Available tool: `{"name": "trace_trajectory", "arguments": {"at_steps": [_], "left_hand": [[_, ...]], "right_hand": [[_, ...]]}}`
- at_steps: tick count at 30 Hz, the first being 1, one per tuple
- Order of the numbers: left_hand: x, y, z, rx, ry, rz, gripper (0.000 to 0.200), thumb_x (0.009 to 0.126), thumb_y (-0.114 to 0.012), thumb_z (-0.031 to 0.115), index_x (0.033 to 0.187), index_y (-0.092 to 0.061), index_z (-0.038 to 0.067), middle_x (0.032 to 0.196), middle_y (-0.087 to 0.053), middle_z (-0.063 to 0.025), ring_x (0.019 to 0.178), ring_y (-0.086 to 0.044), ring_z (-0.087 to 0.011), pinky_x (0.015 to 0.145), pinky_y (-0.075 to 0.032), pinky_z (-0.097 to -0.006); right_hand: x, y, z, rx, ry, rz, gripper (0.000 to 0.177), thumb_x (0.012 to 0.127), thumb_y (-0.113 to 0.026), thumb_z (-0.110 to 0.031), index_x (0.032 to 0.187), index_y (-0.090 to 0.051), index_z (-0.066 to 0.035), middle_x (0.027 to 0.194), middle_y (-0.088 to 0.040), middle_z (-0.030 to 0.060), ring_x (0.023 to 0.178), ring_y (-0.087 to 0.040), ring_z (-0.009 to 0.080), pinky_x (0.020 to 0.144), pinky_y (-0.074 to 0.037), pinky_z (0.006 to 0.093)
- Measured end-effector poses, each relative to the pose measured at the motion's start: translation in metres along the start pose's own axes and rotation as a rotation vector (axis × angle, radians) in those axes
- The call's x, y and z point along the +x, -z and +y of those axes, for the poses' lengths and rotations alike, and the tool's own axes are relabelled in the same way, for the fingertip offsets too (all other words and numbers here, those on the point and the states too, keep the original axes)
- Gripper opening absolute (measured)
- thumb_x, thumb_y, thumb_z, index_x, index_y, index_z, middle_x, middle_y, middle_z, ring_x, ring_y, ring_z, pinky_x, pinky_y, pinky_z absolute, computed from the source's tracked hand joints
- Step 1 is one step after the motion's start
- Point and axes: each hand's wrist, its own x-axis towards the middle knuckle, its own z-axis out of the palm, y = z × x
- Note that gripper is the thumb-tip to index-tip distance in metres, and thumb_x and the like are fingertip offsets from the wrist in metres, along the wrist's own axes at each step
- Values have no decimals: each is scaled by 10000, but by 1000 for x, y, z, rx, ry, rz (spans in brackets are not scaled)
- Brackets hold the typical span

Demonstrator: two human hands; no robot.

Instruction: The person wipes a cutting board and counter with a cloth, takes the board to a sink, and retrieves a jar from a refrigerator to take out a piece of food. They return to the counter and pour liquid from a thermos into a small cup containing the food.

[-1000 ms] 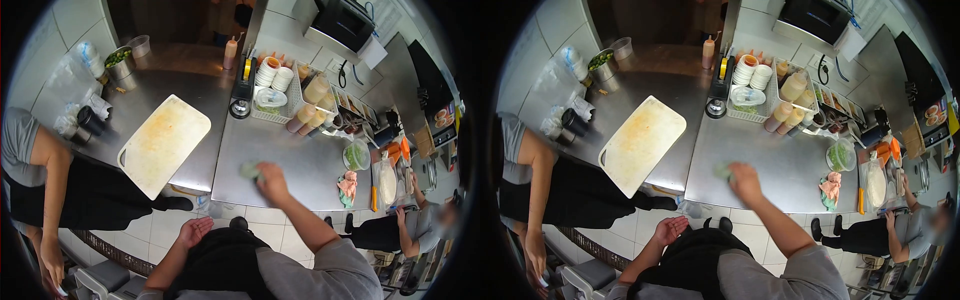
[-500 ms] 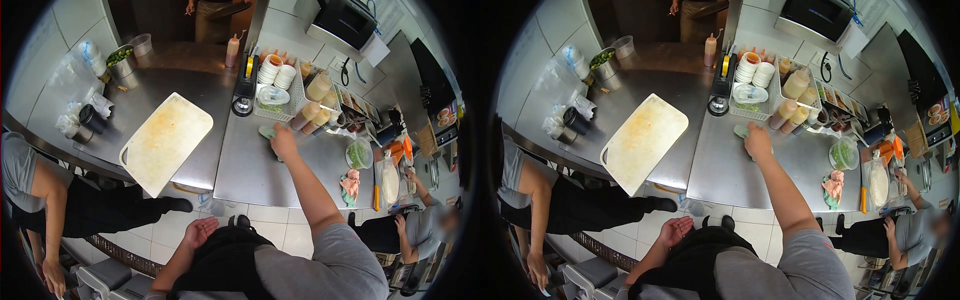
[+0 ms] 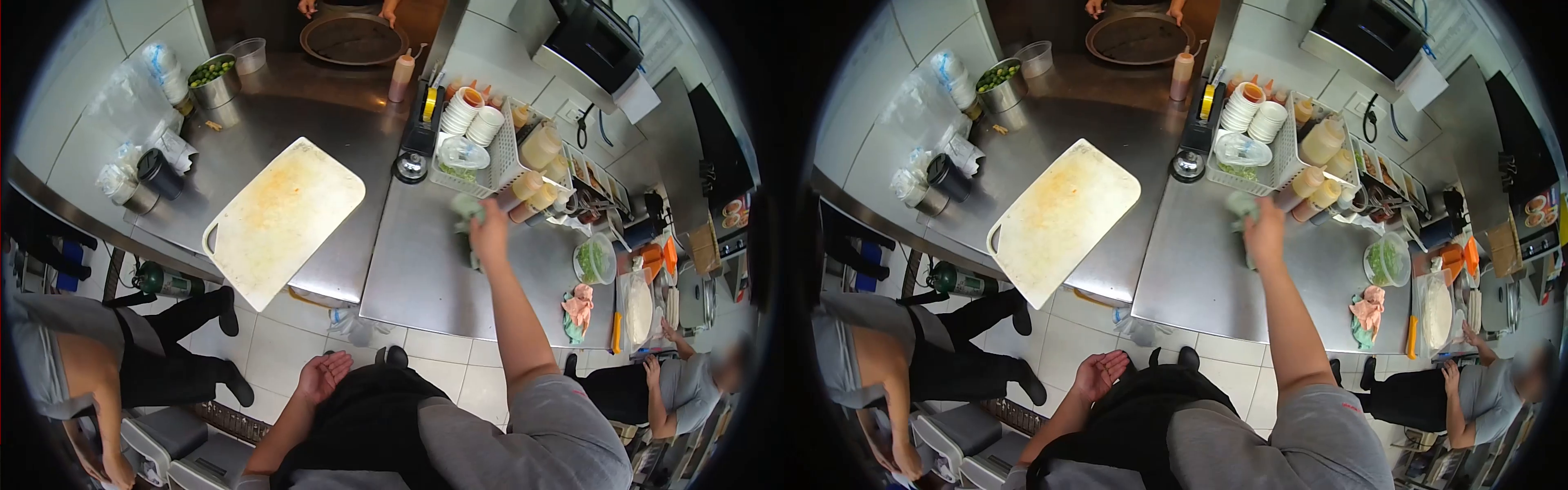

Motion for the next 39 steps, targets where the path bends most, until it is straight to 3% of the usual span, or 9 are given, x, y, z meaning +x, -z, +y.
{"name": "trace_trajectory", "arguments": {"at_steps": [2, 6, 11, 14, 19, 27, 30, 34, 39], "left_hand": [[-2, 3, 3, 5, 9, -7, 440, 934, -375, 181, 1238, -503, -111, 1234, -582, -229, 1173, -566, -326, 1020, -464, -395], [-2, 3, 5, 20, -15, -8, 440, 933, -375, 182, 1244, -501, -103, 1233, -586, -217, 1169, -569, -319, 1010, -472, -381], [-8, 3, 2, -7, -22, -2, 446, 939, -373, 187, 1252, -492, -108, 1247, -574, -224, 1189, -555, -317, 1028, -453, -383], [-10, 2, -1, 37, 15, 6, 451, 952, -365, 199, 1264, -489, -102, 1259, -566, -224, 1190, -554, -314, 1034, -445, -383], [7, -34, -17, 221, 119, -70, 472, 984, -318, 231, 1301, -475, -82, 1289, -563, -202, 1212, -542, -299, 1083, -392, -376], [60, -95, -42, 203, 187, -274, 395, 995, -352, 292, 1174, -551, 2, 1179, -602, -138, 1123, -573, -261, 1039, -429, -439], [56, -109, -47, 300, 282, -420, 378, 992, -372, 287, 1203, -552, 30, 1190, -606, -111, 1136, -576, -241, 1031, -441, -428], [50, -144, -67, 426, 491, -270, 435, 985, -389, 263, 1282, -497, -37, 1257, -577, -180, 1202, -547, -297, 1048, -437, -386], [69, -162, -97, 483, 475, -257, 477, 979, -352, 229, 1317, -457, -91, 1300, -548, -212, 1233, -522, -311, 1080, -397, -389]], "right_hand": [[15, 3, 16, -230, 32, 206, 392, 740, -679, -42, 1104, -533, -25, 1027, -612, 194, 968, -545, 405, 857, -453, 460], [20, -43, 4, -458, -31, 121, 419, 743, -678, -55, 1137, -537, -22, 1041, -617, 197, 975, -551, 392, 854, -453, 454], [42, -47, -51, -19, -118, -72, 394, 756, -684, -100, 1133, -584, -47, 1067, -630, 186, 1000, -568, 361, 864, -465, 436], [46, -71, -43, -119, 190, 180, 398, 766, -679, -108, 1157, -604, -95, 1072, -639, 152, 992, -570, 352, 874, -467, 427], [19, -75, -45, -61, 274, -175, 387, 741, -654, -90, 1103, -684, -224, 1154, -623, 51, 1056, -543, 313, 883, -470, 458], [-201, -25, -103, 27, 527, -442, 391, 661, -688, -136, 1043, -706, -217, 1173, -594, 20, 1066, -524, 275, 880, -481, 434], [-228, 27, -92, 218, 332, -480, 437, 662, -712, -63, 1080, -669, -182, 1147, -593, 66, 1062, -532, 296, 916, -477, 428], [-207, 125, -11, 384, -45, -120, 357, 748, -652, 5, 1086, -656, -109, 1108, -615, 121, 1067, -573, 312, 910, -488, 365], [-184, 124, 127, -87, -180, 177, 379, 719, -619, 12, 1076, -655, -107, 1075, -618, 129, 920, -566, 357, 822, -469, 436]]}}
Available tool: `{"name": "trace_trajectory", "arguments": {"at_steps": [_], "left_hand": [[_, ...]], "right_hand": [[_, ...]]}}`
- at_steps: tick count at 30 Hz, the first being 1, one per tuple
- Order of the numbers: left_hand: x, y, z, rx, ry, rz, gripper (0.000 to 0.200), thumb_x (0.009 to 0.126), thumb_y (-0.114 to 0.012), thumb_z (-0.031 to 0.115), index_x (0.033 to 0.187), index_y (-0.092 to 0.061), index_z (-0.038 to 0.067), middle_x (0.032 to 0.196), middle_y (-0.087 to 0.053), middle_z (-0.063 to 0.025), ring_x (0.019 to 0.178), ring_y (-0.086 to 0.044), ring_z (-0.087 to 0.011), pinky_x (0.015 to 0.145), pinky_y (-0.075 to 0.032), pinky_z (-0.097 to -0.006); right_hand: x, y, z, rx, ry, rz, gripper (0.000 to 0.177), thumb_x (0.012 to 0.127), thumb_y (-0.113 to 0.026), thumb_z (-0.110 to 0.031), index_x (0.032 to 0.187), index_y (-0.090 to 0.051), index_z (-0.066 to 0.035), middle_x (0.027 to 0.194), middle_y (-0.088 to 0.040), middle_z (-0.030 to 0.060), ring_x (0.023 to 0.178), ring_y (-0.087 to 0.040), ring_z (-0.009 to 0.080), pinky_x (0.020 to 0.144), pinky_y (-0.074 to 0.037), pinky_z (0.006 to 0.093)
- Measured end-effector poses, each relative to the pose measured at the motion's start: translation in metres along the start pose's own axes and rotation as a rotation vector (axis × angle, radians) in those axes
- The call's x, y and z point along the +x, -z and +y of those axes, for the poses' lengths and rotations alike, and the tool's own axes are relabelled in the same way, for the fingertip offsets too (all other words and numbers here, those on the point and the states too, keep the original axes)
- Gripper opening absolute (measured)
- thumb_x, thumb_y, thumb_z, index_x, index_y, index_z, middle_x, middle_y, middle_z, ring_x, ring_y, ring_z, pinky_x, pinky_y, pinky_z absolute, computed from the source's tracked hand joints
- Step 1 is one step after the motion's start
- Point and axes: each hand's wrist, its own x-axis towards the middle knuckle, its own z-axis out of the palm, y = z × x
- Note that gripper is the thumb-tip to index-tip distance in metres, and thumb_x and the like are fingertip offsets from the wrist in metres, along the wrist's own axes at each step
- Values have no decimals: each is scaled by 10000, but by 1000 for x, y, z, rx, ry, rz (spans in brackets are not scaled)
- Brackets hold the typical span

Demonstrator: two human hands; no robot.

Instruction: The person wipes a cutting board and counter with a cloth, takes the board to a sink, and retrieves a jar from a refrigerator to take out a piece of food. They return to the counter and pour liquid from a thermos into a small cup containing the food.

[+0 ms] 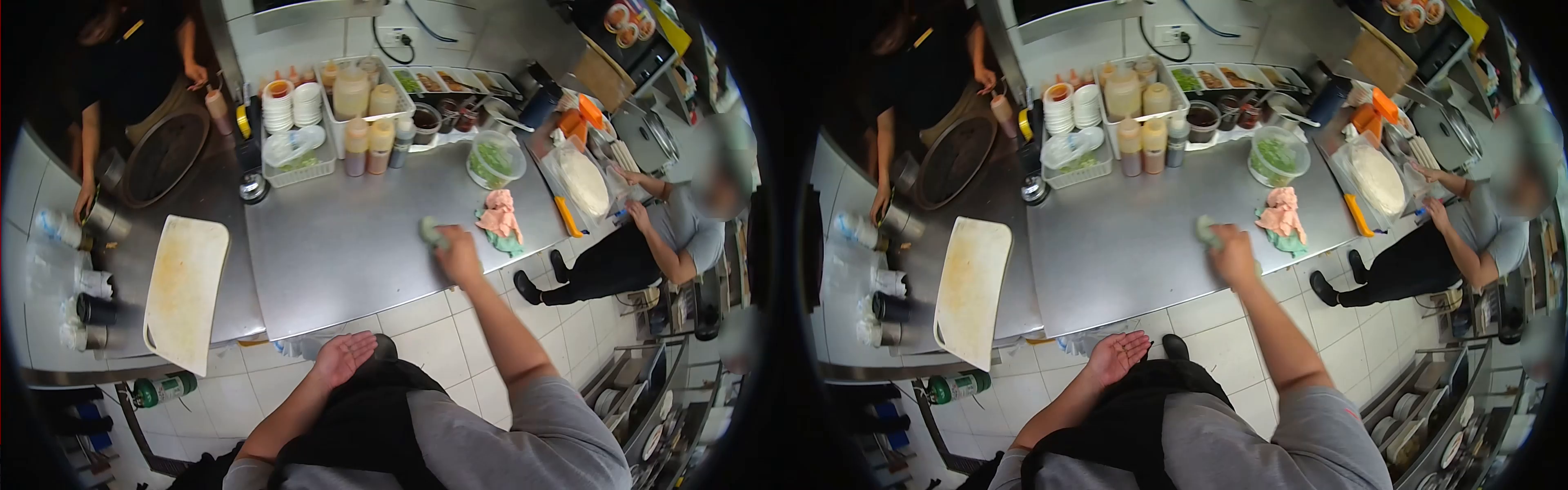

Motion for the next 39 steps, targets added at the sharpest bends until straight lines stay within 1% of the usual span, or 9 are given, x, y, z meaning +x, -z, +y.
{"name": "trace_trajectory", "arguments": {"at_steps": [4, 5, 7, 11, 16, 21, 29, 37, 39], "left_hand": [[22, 0, -5, 13, -26, 83, 453, 984, -349, 235, 1287, -484, -73, 1275, -567, -194, 1208, -539, -294, 1058, -416, -381], [26, 5, -7, -13, -39, 97, 435, 990, -354, 250, 1258, -512, -53, 1248, -584, -178, 1185, -554, -281, 1043, -430, -378], [31, 14, -11, -64, -90, 53, 407, 994, -364, 269, 1217, -537, -25, 1194, -603, -153, 1149, -572, -266, 1013, -452, -368], [31, 5, -16, -25, -167, 64, 347, 1004, -387, 311, 1125, -578, 48, 1055, -626, -79, 1017, -617, -215, 924, -503, -344], [40, -4, -27, -106, -134, 220, 348, 963, -449, 230, 1132, -569, -50, 1039, -638, -117, 971, -621, -234, 931, -500, -376], [40, -4, -31, -127, -182, 207, 365, 964, -444, 222, 1156, -562, -65, 1082, -630, -145, 1009, -614, -256, 955, -495, -383], [33, -10, -35, -116, -198, 302, 366, 964, -436, 216, 1163, -556, -67, 1057, -629, -144, 1014, -613, -263, 958, -496, -381], [66, -8, -36, -52, -124, 205, 273, 964, -442, 218, 1040, -585, -1, 960, -639, -89, 822, -581, -185, 807, -510, -334], [64, -21, -36, 8, -91, 185, 293, 964, -442, 224, 1066, -586, -9, 970, -645, -94, 843, -593, -195, 836, -507, -342]], "right_hand": [[-57, -74, -72, -49, 321, -117, 400, 695, -595, -13, 1058, -666, -165, 1068, -613, 114, 918, -552, 318, 761, -484, 406], [-75, -70, -110, -96, 327, -174, 399, 677, -661, -85, 1073, -658, -135, 1098, -615, 105, 1005, -562, 277, 876, -441, 412], [-95, -78, -142, 301, 370, -249, 427, 664, -676, -125, 1086, -660, -180, 1143, -584, 92, 983, -536, 305, 844, -479, 410], [-59, -41, -150, 370, 418, -304, 529, 697, -726, -231, 1208, -601, -183, 1239, -530, 123, 1056, -505, 334, 909, -455, 439], [17, 21, -93, 115, 266, -366, 828, 723, -741, -522, 1426, -418, -224, 1549, -202, 198, 1382, -201, 517, 1046, -211, 689], [26, 91, 79, -550, -242, 79, 742, 649, -834, -254, 1307, -499, -176, 1243, -517, 166, 1117, -519, 376, 851, -491, 445], [2, 104, 143, 260, -229, -40, 469, 735, -726, -61, 1157, -522, -58, 1071, -568, 196, 969, -578, 389, 807, -486, 437], [-20, 45, 99, 274, 76, -123, 405, 760, -643, -4, 1153, -590, -88, 1074, -566, 187, 959, -582, 382, 828, -492, 426], [-46, 3, 86, 810, -184, -261, 379, 755, -647, 8, 1119, -617, -91, 1061, -570, 180, 955, -592, 362, 825, -496, 406]]}}
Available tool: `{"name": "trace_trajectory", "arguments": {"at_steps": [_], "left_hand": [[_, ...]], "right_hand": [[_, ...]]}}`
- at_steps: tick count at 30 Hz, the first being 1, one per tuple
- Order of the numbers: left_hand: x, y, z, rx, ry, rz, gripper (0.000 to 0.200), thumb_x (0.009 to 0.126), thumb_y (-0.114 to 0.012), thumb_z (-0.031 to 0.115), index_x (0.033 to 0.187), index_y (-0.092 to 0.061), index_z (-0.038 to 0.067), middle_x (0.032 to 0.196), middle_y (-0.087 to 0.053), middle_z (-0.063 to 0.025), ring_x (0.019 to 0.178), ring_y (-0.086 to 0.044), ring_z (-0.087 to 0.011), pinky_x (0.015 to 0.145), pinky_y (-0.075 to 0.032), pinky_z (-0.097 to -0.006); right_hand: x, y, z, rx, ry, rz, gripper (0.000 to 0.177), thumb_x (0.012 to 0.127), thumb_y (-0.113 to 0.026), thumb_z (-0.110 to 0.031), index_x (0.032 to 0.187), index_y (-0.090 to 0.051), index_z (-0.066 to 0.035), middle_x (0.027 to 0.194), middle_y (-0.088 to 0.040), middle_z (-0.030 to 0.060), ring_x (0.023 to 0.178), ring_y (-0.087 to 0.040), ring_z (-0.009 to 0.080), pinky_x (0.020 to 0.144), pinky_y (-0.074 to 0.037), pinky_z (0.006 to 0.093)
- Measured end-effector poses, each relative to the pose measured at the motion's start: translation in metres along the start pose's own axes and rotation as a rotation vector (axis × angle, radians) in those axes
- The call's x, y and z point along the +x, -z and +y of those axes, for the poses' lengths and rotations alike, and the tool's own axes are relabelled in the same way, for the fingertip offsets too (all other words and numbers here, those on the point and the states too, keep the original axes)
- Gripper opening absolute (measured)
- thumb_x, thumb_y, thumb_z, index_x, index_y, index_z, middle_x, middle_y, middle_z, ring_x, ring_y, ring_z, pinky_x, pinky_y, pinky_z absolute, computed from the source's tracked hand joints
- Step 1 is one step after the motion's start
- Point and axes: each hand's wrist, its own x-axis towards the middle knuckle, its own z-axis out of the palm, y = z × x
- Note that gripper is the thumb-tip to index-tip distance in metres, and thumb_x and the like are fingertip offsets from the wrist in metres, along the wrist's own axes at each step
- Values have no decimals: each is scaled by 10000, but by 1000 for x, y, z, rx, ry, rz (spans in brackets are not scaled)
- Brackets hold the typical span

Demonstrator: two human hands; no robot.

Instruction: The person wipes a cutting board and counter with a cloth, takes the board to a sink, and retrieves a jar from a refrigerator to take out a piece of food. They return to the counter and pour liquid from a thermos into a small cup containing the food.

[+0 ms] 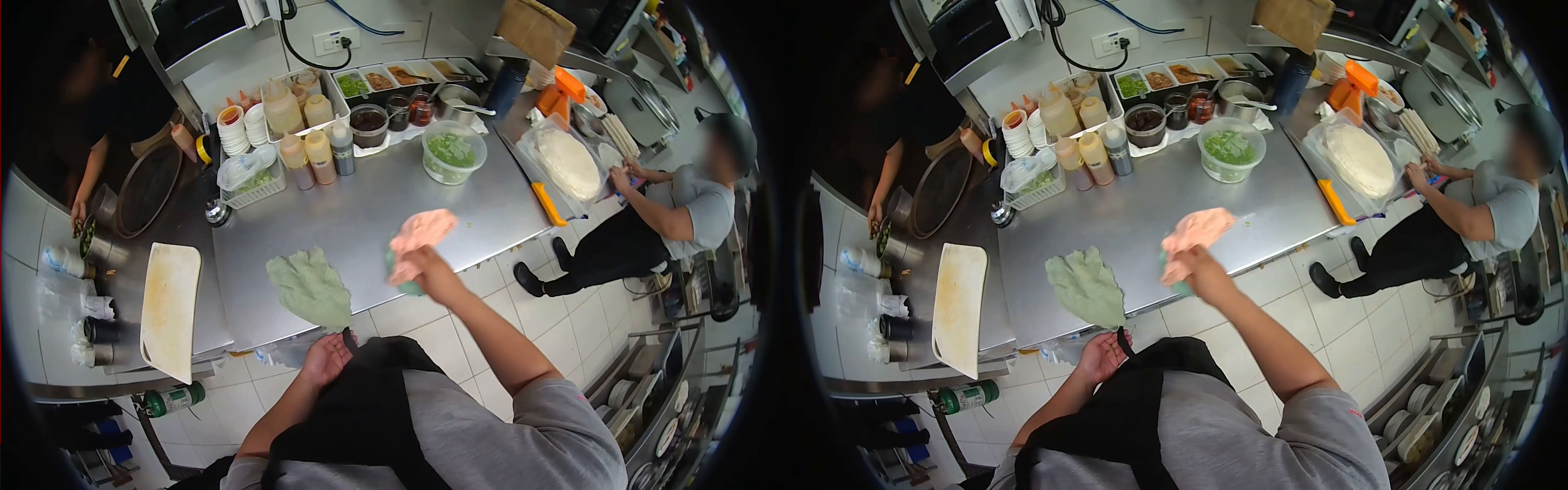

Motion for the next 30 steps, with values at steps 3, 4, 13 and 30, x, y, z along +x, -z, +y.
{"name": "trace_trajectory", "arguments": {"at_steps": [3, 4, 13, 30], "left_hand": [[-7, -6, 1, 105, 36, -50, 339, 964, -440, 233, 1124, -582, -29, 1007, -654, -109, 903, -613, -218, 899, -495, -356], [-2, -11, 4, 135, 60, -57, 365, 964, -438, 236, 1156, -577, -41, 1033, -656, -120, 942, -622, -231, 933, -485, -361], [-32, 5, -3, 172, 94, -130, 396, 965, -421, 228, 1185, -571, -65, 1122, -642, -154, 1060, -609, -252, 998, -459, -378], [-45, 7, -33, 85, 52, -122, 395, 969, -409, 215, 1201, -556, -68, 1142, -626, -159, 1109, -593, -257, 1007, -467, -366]], "right_hand": [[-39, -19, -76, -381, 103, -38, 333, 756, -672, -6, 1076, -632, -90, 1027, -576, 168, 972, -599, 335, 817, -502, 383], [-49, -20, -100, -453, 118, -16, 331, 754, -688, -16, 1072, -634, -92, 1005, -581, 164, 980, -597, 330, 811, -506, 374], [-131, -16, -190, -766, -153, 211, 227, 885, -614, -327, 884, -614, -100, 733, -650, 142, 739, -646, 357, 646, -515, 433], [-128, 214, -108, 610, -112, 846, 509, 964, -485, -505, 1243, -511, -80, 1058, -586, 50, 968, -601, 201, 858, -510, 399]]}}
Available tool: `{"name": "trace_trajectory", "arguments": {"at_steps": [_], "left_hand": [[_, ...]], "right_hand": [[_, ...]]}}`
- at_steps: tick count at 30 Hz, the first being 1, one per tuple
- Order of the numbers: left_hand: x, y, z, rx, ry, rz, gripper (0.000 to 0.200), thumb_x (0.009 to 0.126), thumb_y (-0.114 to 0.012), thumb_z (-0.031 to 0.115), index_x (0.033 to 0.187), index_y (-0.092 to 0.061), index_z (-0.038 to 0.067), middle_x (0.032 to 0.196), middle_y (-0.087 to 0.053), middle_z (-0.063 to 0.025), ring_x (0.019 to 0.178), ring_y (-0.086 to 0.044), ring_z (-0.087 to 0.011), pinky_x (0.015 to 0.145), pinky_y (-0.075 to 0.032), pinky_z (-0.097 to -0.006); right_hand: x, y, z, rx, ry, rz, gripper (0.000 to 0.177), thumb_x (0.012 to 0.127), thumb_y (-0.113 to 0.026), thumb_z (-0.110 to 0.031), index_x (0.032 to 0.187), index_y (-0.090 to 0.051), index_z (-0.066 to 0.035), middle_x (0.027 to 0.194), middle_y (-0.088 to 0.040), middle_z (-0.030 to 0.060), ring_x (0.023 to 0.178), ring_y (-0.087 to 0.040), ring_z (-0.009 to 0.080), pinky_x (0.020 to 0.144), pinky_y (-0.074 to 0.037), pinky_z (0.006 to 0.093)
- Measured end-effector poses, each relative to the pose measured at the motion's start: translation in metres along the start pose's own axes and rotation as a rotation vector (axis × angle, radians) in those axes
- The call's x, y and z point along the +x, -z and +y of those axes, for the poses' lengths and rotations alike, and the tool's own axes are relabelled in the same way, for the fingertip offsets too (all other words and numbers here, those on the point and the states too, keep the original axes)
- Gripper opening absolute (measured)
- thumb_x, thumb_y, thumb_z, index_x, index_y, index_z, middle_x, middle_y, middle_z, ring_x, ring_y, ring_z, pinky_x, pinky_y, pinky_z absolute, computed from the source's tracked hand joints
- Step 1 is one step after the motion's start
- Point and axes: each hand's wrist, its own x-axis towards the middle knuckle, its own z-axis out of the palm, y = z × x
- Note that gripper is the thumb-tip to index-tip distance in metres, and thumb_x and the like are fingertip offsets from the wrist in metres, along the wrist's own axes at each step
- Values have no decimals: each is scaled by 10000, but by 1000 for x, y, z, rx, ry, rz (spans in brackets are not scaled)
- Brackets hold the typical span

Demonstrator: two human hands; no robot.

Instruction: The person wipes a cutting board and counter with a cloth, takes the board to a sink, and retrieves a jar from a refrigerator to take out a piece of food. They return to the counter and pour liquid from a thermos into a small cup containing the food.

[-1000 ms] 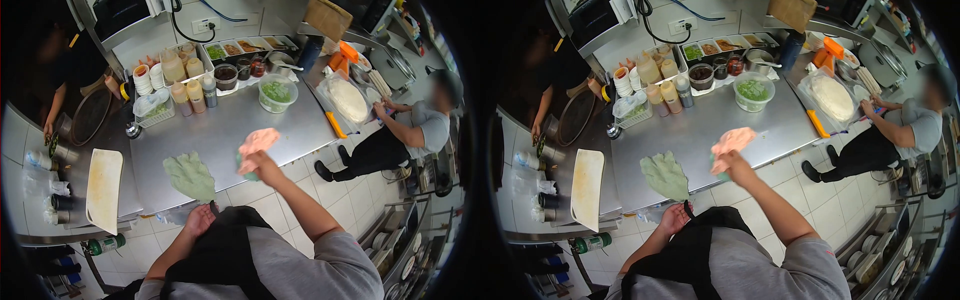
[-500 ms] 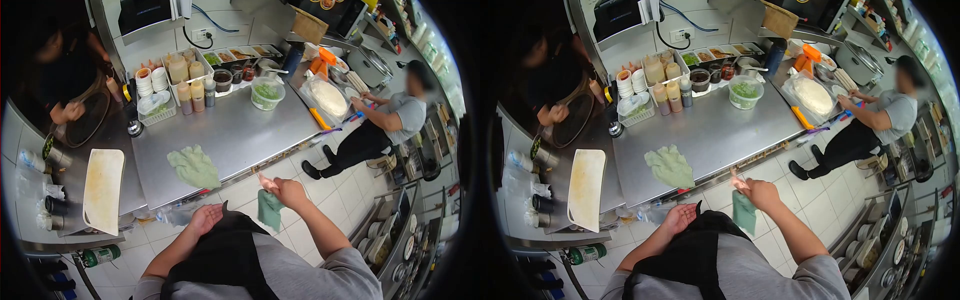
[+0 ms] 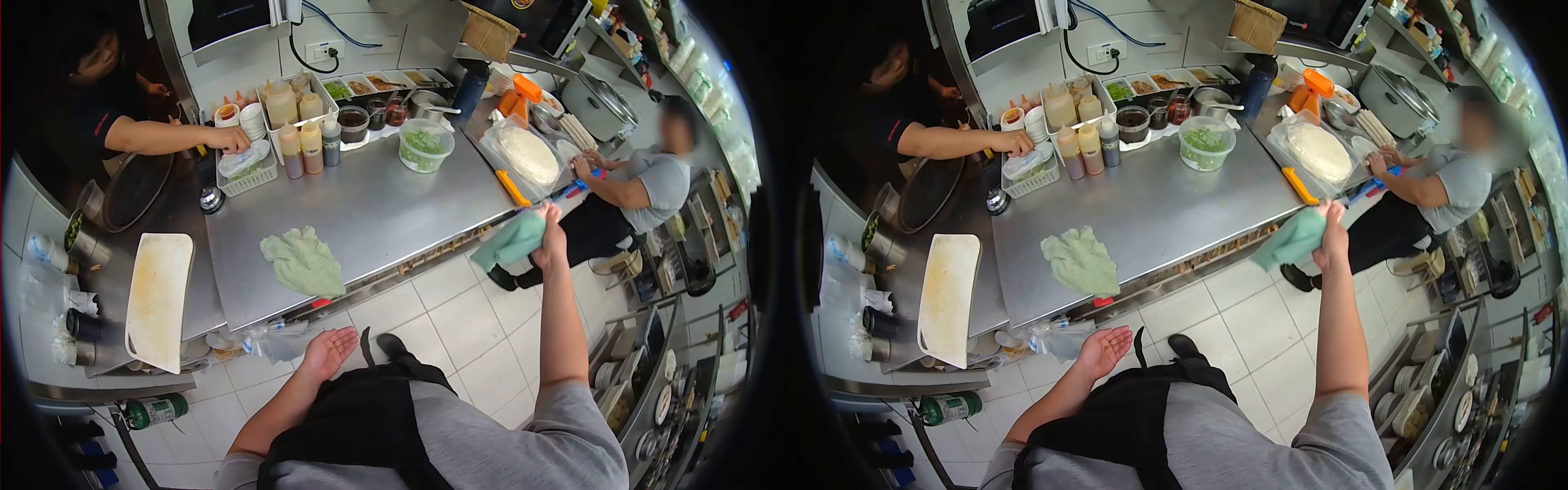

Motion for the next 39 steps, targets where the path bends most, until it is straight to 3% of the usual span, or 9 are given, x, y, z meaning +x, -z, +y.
{"name": "trace_trajectory", "arguments": {"at_steps": [8, 10, 13, 16, 22, 26, 30, 36, 39], "left_hand": [[72, -64, -23, -93, -130, 107, 425, 968, -392, 220, 1237, -531, -79, 1211, -596, -188, 1165, -560, -279, 1058, -422, -385], [92, -83, -28, -113, -127, 94, 427, 968, -389, 221, 1237, -529, -79, 1208, -597, -186, 1159, -563, -283, 1056, -425, -385], [113, -112, -32, -140, -144, 123, 441, 980, -370, 225, 1272, -498, -80, 1264, -560, -195, 1215, -522, -291, 1083, -394, -392], [130, -138, -37, -149, -158, 94, 461, 997, -340, 239, 1302, -467, -82, 1325, -513, -206, 1271, -473, -302, 1111, -355, -398], [162, -161, -29, -176, -38, -35, 500, 1021, -296, 288, 1299, -463, -93, 1330, -522, -221, 1280, -482, -312, 1093, -384, -397], [175, -137, -33, -176, -157, -177, 476, 1022, -327, 320, 1254, -490, -63, 1233, -573, -200, 1141, -585, -304, 1049, -439, -405], [145, -146, -18, -235, -178, -116, 443, 1001, -387, 283, 1277, -457, -55, 1190, -588, -210, 1120, -594, -313, 1047, -447, -407], [123, -136, -11, -246, -156, 54, 437, 970, -361, 194, 1264, -484, -105, 1255, -561, -230, 1228, -520, -335, 1076, -410, -414], [111, -132, -15, -249, -183, 91, 446, 973, -341, 191, 1275, -474, -109, 1280, -545, -232, 1224, -523, -332, 1078, -409, -396]], "right_hand": [[207, -52, 48, -291, -32, -155, 493, 947, -585, -390, 1288, -473, -53, 1095, -597, 78, 960, -615, 230, 840, -514, 375], [239, -59, 96, -1150, 586, -288, 482, 896, -649, -310, 1282, -500, -63, 1146, -597, 131, 1046, -591, 296, 896, -479, 404], [178, -91, 137, -1678, 992, -98, 485, 831, -685, -200, 1269, -521, -70, 1201, -570, 210, 1144, -534, 375, 968, -426, 438], [151, -95, 138, -1282, 890, -428, 503, 793, -681, -112, 1268, -520, -69, 1264, -528, 245, 1213, -465, 430, 1021, -375, 468], [59, -116, 161, -914, 695, -776, 391, 763, -669, -45, 1148, -599, -57, 1088, -643, 174, 1034, -602, 371, 923, -463, 433], [-3, -116, 170, -690, 548, -1246, 363, 793, -667, -56, 1149, -594, -55, 1092, -639, 167, 1027, -608, 361, 919, -468, 416], [-22, -116, 151, -607, 151, -1192, 352, 856, -622, -57, 1202, -562, -40, 1135, -617, 160, 1051, -610, 321, 931, -463, 378], [92, -206, 146, -626, 436, -810, 354, 895, -588, -77, 1239, -519, -29, 1109, -619, 173, 1034, -607, 306, 899, -462, 375], [131, -276, 174, -653, 726, -847, 320, 908, -557, -84, 1219, -518, -25, 1074, -628, 160, 981, -621, 302, 859, -472, 374]]}}
